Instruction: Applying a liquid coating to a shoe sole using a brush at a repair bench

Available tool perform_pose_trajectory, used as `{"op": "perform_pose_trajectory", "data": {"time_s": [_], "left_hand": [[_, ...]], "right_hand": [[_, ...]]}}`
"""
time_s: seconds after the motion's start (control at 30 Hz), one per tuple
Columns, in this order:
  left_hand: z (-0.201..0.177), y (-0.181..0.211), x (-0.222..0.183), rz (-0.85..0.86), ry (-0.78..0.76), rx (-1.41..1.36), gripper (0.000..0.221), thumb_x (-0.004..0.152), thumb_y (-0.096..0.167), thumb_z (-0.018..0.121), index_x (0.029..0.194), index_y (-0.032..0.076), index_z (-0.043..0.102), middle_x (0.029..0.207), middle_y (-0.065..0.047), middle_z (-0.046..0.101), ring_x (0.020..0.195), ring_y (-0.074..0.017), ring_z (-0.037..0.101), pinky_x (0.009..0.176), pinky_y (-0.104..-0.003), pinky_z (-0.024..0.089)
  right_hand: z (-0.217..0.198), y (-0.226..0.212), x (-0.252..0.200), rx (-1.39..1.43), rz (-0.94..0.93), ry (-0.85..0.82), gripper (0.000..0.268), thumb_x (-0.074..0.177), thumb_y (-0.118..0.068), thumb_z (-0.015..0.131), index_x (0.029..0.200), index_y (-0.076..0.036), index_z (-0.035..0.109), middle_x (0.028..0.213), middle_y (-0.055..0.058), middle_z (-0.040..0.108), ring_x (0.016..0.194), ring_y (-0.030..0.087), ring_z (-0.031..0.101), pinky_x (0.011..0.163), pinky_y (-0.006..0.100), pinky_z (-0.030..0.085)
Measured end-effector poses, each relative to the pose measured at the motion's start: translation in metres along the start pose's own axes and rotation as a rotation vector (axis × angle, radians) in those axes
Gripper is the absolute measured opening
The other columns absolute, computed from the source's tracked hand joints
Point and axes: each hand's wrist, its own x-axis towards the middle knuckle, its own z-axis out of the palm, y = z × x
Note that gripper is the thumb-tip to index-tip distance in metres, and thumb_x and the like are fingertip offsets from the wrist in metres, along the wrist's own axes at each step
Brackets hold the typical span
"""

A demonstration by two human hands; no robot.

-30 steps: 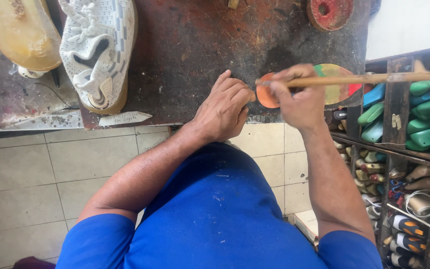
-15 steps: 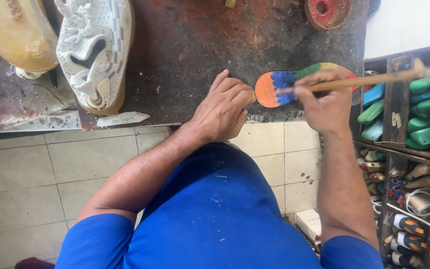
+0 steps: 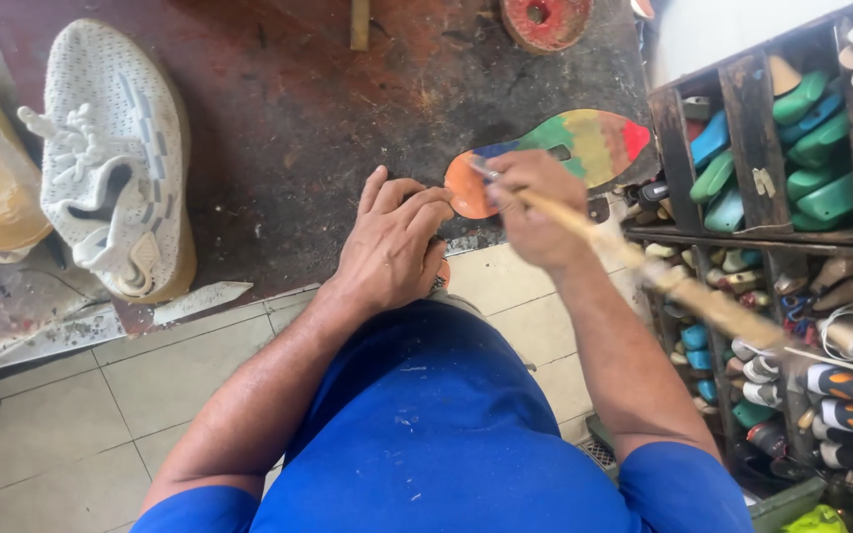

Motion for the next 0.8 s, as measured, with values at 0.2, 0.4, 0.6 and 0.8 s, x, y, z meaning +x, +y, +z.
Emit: {"op": "perform_pose_trajectory", "data": {"time_s": [0.2, 0.4, 0.6, 0.8], "left_hand": [[0.001, -0.002, -0.001, -0.009, 0.001, 0.01, 0.041, 0.079, 0.019, 0.074, 0.117, 0.013, 0.061, 0.127, -0.007, 0.065, 0.121, -0.0312, 0.052, 0.12, -0.061, 0.021], [0.001, -0.001, -0.002, -0.018, 0.037, -0.005, 0.039, 0.08, 0.019, 0.074, 0.115, 0.012, 0.061, 0.125, -0.008, 0.066, 0.12, -0.0305, 0.053, 0.12, -0.061, 0.021], [0.003, -0.004, -0.001, -0.013, 0.057, -0.009, 0.04, 0.078, 0.018, 0.076, 0.115, 0.013, 0.063, 0.122, -0.007, 0.067, 0.119, -0.0299, 0.054, 0.12, -0.061, 0.022], [0.002, -0.003, -0.002, -0.015, 0.051, -0.019, 0.04, 0.078, 0.018, 0.076, 0.116, 0.013, 0.063, 0.121, -0.008, 0.067, 0.119, -0.0303, 0.054, 0.119, -0.061, 0.022]], "right_hand": [[-0.043, 0.01, 0.013, -0.031, -0.059, 0.058, 0.021, 0.097, -0.001, 0.078, 0.084, -0.002, 0.061, 0.095, 0.021, 0.074, 0.088, 0.04, 0.073, 0.099, 0.05, 0.051], [-0.055, 0.031, 0.012, 0.019, -0.015, -0.005, 0.022, 0.099, 0.005, 0.077, 0.087, 0.002, 0.058, 0.097, 0.025, 0.071, 0.09, 0.043, 0.071, 0.091, 0.051, 0.054], [-0.048, 0.037, 0.012, 0.027, 0.031, 0.01, 0.021, 0.093, 0.013, 0.081, 0.091, 0.005, 0.063, 0.097, 0.024, 0.072, 0.093, 0.041, 0.071, 0.085, 0.044, 0.055], [-0.024, 0.008, 0.007, 0.023, 0.09, 0.071, 0.021, 0.092, 0.01, 0.083, 0.09, 0.004, 0.062, 0.091, 0.026, 0.07, 0.082, 0.038, 0.071, 0.073, 0.04, 0.054]]}}
